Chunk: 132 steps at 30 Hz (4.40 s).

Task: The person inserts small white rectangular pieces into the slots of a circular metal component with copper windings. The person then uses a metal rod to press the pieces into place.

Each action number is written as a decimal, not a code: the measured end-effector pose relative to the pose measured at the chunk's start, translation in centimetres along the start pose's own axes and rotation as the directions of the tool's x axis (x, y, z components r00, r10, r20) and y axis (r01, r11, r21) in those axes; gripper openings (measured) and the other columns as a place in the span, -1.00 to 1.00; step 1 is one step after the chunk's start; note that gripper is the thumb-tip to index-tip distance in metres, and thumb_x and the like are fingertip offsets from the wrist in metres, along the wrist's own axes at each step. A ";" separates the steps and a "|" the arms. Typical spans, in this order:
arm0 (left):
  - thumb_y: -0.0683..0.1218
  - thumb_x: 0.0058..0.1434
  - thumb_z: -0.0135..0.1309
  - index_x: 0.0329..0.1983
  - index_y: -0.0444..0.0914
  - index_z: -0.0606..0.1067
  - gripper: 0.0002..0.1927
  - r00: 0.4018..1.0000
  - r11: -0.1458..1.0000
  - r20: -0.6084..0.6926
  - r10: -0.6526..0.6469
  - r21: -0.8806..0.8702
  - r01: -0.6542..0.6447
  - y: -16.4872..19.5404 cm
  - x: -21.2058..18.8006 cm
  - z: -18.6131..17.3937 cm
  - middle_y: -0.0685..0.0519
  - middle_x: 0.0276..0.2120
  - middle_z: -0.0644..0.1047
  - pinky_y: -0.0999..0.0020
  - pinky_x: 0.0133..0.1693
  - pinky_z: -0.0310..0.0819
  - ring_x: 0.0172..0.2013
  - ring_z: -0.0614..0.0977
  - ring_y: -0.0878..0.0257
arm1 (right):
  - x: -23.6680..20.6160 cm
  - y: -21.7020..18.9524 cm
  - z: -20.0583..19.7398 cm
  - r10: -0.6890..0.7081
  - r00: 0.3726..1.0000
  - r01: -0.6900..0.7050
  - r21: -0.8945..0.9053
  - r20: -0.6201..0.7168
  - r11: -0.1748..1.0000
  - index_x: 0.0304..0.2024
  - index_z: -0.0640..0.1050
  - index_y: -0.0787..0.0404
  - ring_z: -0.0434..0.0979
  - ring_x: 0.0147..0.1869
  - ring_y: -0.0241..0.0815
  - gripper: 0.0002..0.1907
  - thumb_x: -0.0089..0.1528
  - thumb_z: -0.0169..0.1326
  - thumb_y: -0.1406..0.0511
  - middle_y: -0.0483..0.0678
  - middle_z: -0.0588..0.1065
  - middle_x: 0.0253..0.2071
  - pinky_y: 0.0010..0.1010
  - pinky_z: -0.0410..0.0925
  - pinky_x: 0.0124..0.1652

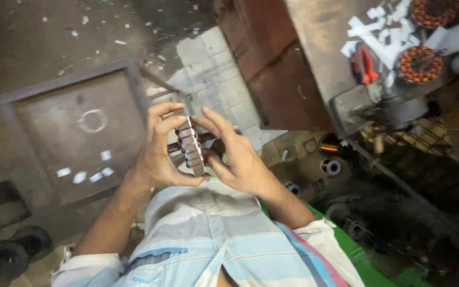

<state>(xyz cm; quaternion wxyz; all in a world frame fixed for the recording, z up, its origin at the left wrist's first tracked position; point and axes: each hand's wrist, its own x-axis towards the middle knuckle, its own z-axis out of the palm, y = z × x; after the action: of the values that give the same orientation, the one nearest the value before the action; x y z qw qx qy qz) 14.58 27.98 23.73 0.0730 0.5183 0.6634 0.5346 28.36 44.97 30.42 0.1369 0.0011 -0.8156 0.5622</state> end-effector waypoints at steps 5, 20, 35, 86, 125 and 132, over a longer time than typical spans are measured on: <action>0.09 -0.45 0.59 0.32 -0.12 0.18 0.22 1.000 0.997 -0.005 0.008 -0.073 -0.008 0.6 7.8 10.2 -0.26 0.23 0.26 -0.07 0.25 0.32 0.26 0.35 -0.13 | -3.6 6.0 -9.4 0.136 0.978 -0.122 0.096 -0.156 0.988 0.12 0.52 0.34 0.64 -0.23 -0.24 -0.63 0.25 0.11 0.57 0.08 0.59 -0.03 -0.46 0.47 -0.23; 0.13 -0.44 0.61 0.33 -0.11 0.16 0.25 0.964 0.965 0.204 0.170 -0.234 -0.121 -4.7 24.4 19.2 -0.23 0.25 0.22 -0.10 0.25 0.31 0.27 0.33 -0.16 | -0.8 11.1 -25.9 0.202 0.867 -0.162 0.124 -0.455 0.979 0.28 0.44 0.29 0.44 0.10 -0.21 -0.46 0.23 0.12 0.32 0.07 0.52 0.15 -0.36 0.32 0.13; 0.11 -0.43 0.60 0.28 -0.11 0.23 0.17 0.518 0.869 0.721 0.460 -0.486 -0.095 -22.0 49.6 14.2 -0.26 0.23 0.26 -0.01 0.11 0.46 0.21 0.41 -0.24 | 18.4 21.6 -25.1 0.408 0.536 -0.253 0.321 -0.739 0.913 -0.14 0.63 0.29 0.56 -0.07 -0.25 -0.81 0.19 0.31 0.44 0.00 0.58 -0.11 -0.46 0.41 -0.13; 0.09 -0.36 0.57 0.34 -0.25 0.21 0.19 0.410 0.970 0.880 0.241 -0.213 -0.115 -25.0 53.5 28.8 -0.19 0.16 0.24 -0.03 0.20 0.44 0.23 0.40 -0.10 | 14.3 30.0 -32.2 0.225 0.363 -0.713 -0.114 -0.904 0.692 -0.21 0.66 0.23 0.55 -0.26 -0.14 -0.88 0.27 0.18 0.31 -0.10 0.56 -0.34 -0.25 0.38 -0.24; 0.19 -0.22 0.55 0.40 -0.13 0.19 0.15 0.367 0.722 0.637 0.677 -0.480 -0.498 -20.5 66.6 28.1 -0.32 0.24 0.23 -0.25 0.18 0.34 0.21 0.33 -0.30 | 25.6 20.3 -43.8 0.222 -0.199 -0.943 0.124 -0.955 -0.310 0.31 0.40 0.06 0.62 -0.12 0.08 -0.40 0.20 0.09 0.43 0.10 0.40 0.18 -0.13 0.46 -0.30; 0.18 -0.21 0.54 0.39 -0.14 0.21 0.14 0.354 0.713 0.639 0.683 -0.477 -0.514 -19.9 67.1 27.4 -0.31 0.24 0.23 -0.26 0.20 0.32 0.22 0.33 -0.30 | 21.5 15.8 -43.1 0.121 -0.652 -0.755 0.626 -0.749 -0.194 0.29 0.39 0.10 0.38 0.35 0.15 -0.23 0.02 0.32 0.29 0.13 0.40 0.28 -0.04 0.21 0.27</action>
<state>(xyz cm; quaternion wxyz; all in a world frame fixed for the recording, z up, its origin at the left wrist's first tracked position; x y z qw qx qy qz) -10.07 98.90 27.38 0.2026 0.8916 0.2687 0.3029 14.74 93.58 35.03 0.0922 -0.9374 -0.3336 0.0382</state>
